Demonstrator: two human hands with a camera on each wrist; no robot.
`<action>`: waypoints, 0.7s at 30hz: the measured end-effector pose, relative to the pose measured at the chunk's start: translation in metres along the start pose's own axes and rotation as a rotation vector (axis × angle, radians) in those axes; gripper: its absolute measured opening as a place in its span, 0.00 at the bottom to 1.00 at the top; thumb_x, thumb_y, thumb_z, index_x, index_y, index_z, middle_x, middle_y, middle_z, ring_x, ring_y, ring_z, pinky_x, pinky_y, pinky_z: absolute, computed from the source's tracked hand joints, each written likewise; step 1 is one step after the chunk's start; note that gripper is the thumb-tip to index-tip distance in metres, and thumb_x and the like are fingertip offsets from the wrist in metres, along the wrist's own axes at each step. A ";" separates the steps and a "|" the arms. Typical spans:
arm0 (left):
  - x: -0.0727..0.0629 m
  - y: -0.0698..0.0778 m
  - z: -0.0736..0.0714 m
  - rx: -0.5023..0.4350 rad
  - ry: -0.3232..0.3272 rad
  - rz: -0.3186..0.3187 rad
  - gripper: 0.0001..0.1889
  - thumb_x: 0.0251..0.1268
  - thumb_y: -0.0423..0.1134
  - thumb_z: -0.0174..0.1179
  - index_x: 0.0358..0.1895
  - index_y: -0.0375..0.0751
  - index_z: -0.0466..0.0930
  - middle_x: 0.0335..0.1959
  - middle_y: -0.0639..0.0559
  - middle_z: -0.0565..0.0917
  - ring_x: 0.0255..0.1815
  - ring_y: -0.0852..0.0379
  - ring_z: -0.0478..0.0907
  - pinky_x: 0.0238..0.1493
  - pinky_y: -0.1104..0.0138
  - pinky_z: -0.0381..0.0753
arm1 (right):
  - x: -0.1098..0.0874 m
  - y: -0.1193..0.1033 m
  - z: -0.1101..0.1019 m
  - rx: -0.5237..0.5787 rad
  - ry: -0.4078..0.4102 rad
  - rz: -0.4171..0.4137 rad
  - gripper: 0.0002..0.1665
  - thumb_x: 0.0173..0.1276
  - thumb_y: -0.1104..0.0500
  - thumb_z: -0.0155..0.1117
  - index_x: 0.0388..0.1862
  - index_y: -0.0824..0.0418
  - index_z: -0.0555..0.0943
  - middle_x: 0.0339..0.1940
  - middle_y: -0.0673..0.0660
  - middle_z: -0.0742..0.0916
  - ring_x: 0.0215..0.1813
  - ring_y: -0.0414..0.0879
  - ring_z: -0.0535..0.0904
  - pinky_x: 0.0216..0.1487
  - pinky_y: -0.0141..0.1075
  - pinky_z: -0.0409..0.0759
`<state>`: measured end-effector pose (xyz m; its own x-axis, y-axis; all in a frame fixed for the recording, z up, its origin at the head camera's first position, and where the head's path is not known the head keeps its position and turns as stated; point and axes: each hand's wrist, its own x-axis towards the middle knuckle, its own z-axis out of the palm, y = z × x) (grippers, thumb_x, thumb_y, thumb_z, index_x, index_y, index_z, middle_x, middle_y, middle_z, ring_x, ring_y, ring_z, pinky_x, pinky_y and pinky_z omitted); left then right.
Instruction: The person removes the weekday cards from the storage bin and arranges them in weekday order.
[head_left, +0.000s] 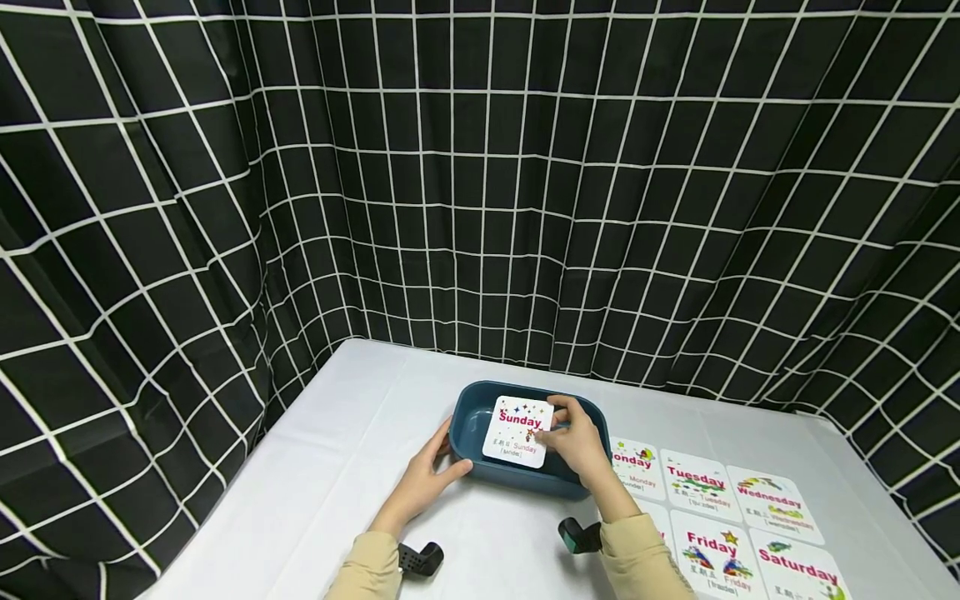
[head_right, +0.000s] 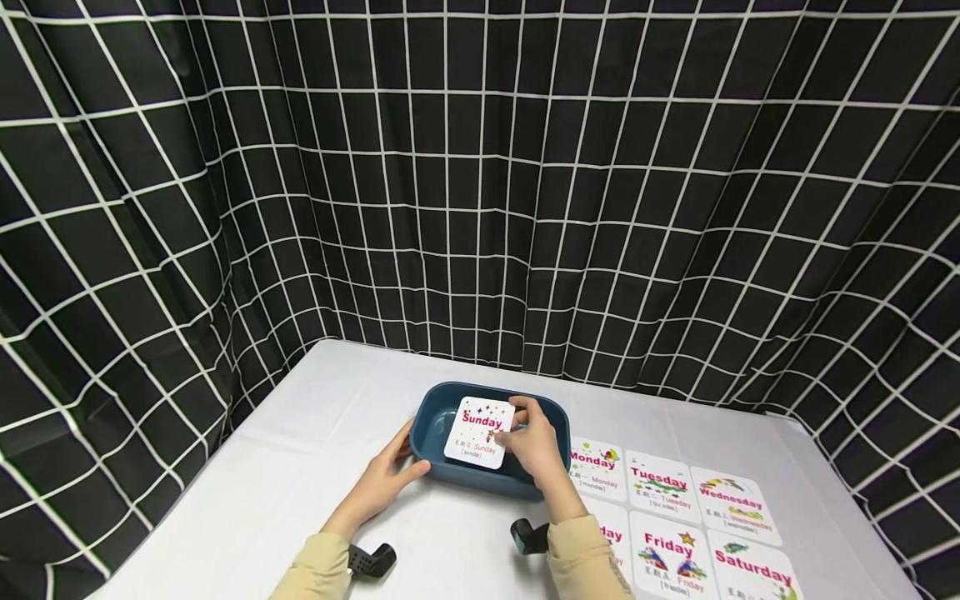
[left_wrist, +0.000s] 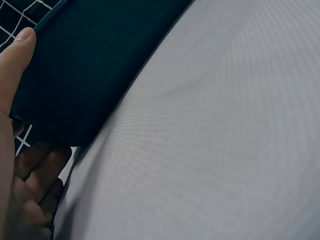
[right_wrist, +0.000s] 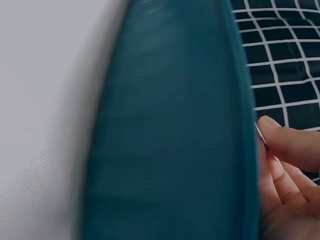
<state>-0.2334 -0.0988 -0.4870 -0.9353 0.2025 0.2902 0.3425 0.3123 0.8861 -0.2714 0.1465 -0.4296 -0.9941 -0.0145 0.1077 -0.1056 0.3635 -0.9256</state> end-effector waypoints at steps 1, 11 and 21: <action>0.000 0.000 0.000 0.001 0.001 -0.001 0.40 0.61 0.47 0.62 0.72 0.41 0.51 0.62 0.42 0.69 0.61 0.43 0.67 0.64 0.47 0.57 | -0.002 -0.001 -0.002 0.029 0.001 0.004 0.35 0.52 0.75 0.67 0.60 0.68 0.67 0.37 0.63 0.75 0.31 0.46 0.81 0.32 0.38 0.82; 0.002 -0.007 0.003 0.008 0.023 -0.019 0.40 0.61 0.46 0.62 0.72 0.42 0.52 0.63 0.41 0.69 0.61 0.42 0.67 0.64 0.45 0.55 | -0.017 -0.011 -0.026 0.188 -0.018 0.050 0.37 0.55 0.73 0.65 0.64 0.67 0.62 0.38 0.62 0.74 0.35 0.46 0.81 0.37 0.39 0.82; 0.009 -0.043 0.007 0.041 0.008 0.004 0.41 0.59 0.54 0.61 0.73 0.54 0.51 0.64 0.48 0.69 0.61 0.49 0.68 0.62 0.47 0.60 | -0.034 -0.005 -0.050 0.205 -0.032 0.074 0.38 0.57 0.72 0.64 0.65 0.67 0.60 0.39 0.62 0.71 0.35 0.44 0.79 0.40 0.37 0.81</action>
<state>-0.2563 -0.1038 -0.5248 -0.9345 0.1969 0.2967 0.3496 0.3495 0.8693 -0.2359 0.1921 -0.4108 -0.9993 -0.0258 0.0279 -0.0318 0.1674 -0.9854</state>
